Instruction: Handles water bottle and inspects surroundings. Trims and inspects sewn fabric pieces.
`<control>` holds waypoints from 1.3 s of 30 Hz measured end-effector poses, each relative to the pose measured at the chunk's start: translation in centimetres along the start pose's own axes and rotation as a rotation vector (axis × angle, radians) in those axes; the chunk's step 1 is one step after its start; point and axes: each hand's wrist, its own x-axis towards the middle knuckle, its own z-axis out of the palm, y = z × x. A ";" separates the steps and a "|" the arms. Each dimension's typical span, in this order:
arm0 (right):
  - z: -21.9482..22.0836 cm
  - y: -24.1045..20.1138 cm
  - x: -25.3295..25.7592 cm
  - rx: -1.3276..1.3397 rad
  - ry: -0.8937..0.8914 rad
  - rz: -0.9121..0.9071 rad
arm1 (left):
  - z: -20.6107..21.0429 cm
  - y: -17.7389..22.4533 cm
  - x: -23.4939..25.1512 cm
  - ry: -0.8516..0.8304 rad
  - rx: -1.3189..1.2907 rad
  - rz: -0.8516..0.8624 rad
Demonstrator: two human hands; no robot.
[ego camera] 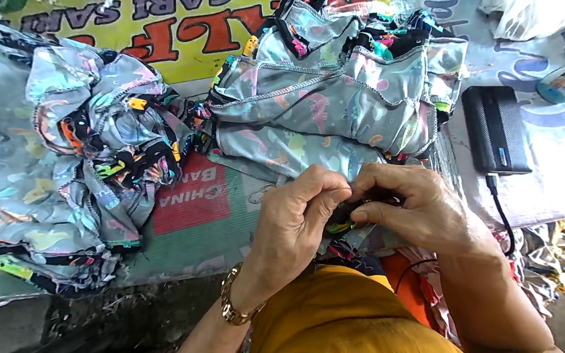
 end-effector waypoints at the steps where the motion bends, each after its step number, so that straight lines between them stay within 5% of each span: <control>1: -0.3 0.1 -0.4 0.061 -0.057 -0.030 | -0.5 0.2 -0.3 0.027 0.050 0.033; 4: -1.5 0.5 -2.1 0.400 -0.310 -0.177 | -3.3 1.0 -1.7 0.142 -0.023 0.131; 7: -1.6 0.3 -3.1 0.530 -0.274 -0.164 | -4.6 1.0 -3.1 0.154 -0.314 0.102; 11: 0.6 -0.4 -1.8 0.073 0.119 0.018 | -2.9 0.4 -2.8 -0.037 0.292 -0.085; 13: 1.7 -0.3 -1.0 -0.244 0.180 0.087 | -1.4 0.0 -2.7 -0.042 0.389 -0.117; 15: 2.0 -0.2 -0.6 -0.137 0.157 0.104 | -0.8 0.1 -2.6 0.005 0.213 -0.122; 19: 2.3 0.0 -0.4 0.533 0.138 0.134 | -0.5 0.5 -2.2 0.073 -0.410 -0.246; 22: 2.6 0.3 -0.1 0.762 0.175 0.198 | -0.4 0.0 -2.2 0.101 -0.586 -0.312; 39: 2.6 0.7 0.1 0.530 0.131 0.167 | 0.1 -0.4 -2.1 0.175 -0.577 -0.352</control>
